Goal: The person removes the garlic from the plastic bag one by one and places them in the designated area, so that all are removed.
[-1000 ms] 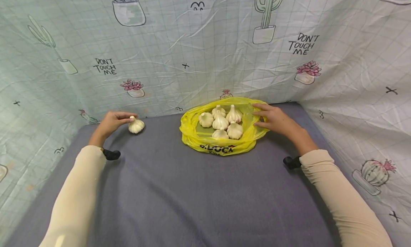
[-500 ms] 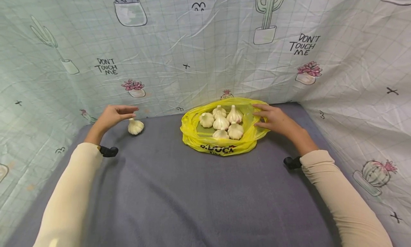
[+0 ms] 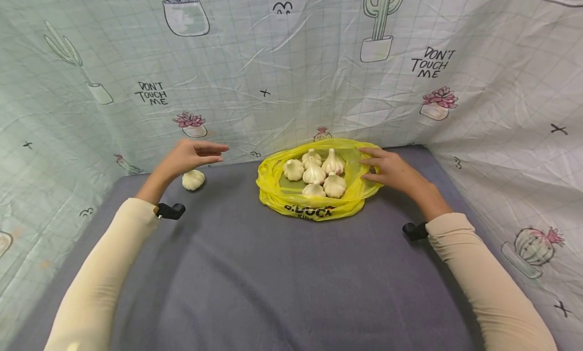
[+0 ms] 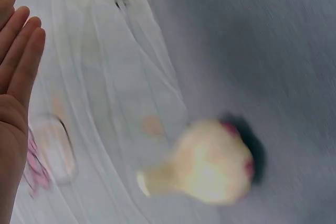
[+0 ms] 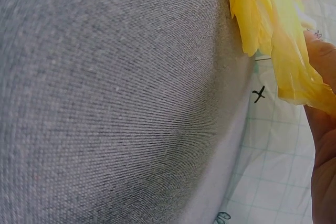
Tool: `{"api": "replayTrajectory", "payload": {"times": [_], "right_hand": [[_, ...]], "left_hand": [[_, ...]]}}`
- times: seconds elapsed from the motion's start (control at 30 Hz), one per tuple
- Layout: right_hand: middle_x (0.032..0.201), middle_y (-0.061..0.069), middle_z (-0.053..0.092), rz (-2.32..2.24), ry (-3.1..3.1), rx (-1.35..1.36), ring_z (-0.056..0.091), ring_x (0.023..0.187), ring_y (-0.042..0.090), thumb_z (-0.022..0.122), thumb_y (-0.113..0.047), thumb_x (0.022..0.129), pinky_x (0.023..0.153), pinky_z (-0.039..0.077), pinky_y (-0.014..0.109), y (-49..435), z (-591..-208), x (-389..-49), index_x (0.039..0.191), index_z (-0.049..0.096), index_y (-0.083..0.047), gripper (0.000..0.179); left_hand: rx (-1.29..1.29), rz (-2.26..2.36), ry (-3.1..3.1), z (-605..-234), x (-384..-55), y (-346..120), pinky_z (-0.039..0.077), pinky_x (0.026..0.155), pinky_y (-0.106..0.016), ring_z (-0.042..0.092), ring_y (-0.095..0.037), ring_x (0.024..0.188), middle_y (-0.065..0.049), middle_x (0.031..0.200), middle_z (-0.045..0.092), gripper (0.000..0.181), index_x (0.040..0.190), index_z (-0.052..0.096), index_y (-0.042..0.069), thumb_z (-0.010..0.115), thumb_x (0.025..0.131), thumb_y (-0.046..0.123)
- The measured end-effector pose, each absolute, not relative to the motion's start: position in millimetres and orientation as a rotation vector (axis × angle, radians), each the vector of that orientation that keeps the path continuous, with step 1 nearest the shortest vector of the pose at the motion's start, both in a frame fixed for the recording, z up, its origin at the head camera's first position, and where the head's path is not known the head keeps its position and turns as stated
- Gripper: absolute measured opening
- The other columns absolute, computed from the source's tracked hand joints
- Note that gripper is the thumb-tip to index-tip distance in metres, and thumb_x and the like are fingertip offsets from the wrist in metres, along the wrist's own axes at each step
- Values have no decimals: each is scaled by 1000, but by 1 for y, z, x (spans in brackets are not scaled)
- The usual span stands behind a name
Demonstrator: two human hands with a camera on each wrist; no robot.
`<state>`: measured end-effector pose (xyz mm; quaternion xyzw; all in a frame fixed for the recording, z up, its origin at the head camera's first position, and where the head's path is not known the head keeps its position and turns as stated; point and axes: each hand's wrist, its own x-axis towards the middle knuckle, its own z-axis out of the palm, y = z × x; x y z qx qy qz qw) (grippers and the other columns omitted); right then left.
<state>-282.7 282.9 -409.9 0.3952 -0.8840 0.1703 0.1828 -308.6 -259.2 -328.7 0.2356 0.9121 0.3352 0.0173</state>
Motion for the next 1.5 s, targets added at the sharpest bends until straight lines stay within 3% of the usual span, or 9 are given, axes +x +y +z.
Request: {"api": "replayTrajectory", "payload": {"times": [0.2, 0.53, 0.7, 0.93, 1.17, 1.5], "right_hand": [[138, 25, 58, 486, -2492, 1122, 66, 96, 32, 88, -8, 77, 77, 53, 50, 283, -410, -282, 119, 73, 4, 46], [138, 25, 58, 479, -2481, 1135, 66, 105, 37, 88, -9, 77, 78, 54, 52, 282, -410, -282, 118, 73, 4, 46], [139, 26, 58, 485, -2486, 1140, 65, 108, 39, 87, -8, 78, 80, 54, 53, 281, -409, -282, 119, 73, 5, 46], [140, 24, 57, 474, -2506, 1115, 67, 92, 30, 87, -10, 79, 75, 54, 49, 281, -410, -283, 120, 73, 3, 45], [140, 24, 57, 478, -2496, 1127, 65, 108, 38, 88, -11, 77, 79, 54, 52, 281, -411, -284, 119, 74, 3, 46], [138, 25, 58, 479, -2473, 1137, 67, 97, 33, 88, -9, 76, 75, 54, 49, 281, -412, -284, 118, 74, 4, 46]], "left_hand": [[941, 1069, 2812, -325, -303, -225, 59, 87, -40, 73, -19, 103, -7, 121, 74, 30, 126, 75, 17, 73, 97, 25], [1133, 1061, 2757, -337, -293, -177, 59, 87, -33, 72, -17, 103, -6, 118, 75, 27, 124, 75, 11, 71, 99, 21], [1147, 1115, 2727, -344, -290, -160, 59, 87, -31, 72, -17, 105, -5, 120, 74, 27, 125, 74, 10, 69, 100, 20], [1136, 1178, 2656, -352, -286, -135, 59, 89, -31, 71, -18, 108, -9, 123, 73, 29, 126, 73, 9, 68, 100, 21], [1112, 1217, 2630, -360, -285, -115, 58, 91, -31, 70, -20, 110, -12, 126, 71, 29, 127, 72, 6, 65, 102, 19], [1119, 1232, 2582, -373, -284, -84, 58, 86, -25, 71, -18, 107, -11, 122, 73, 29, 125, 72, 4, 68, 100, 17]]}}
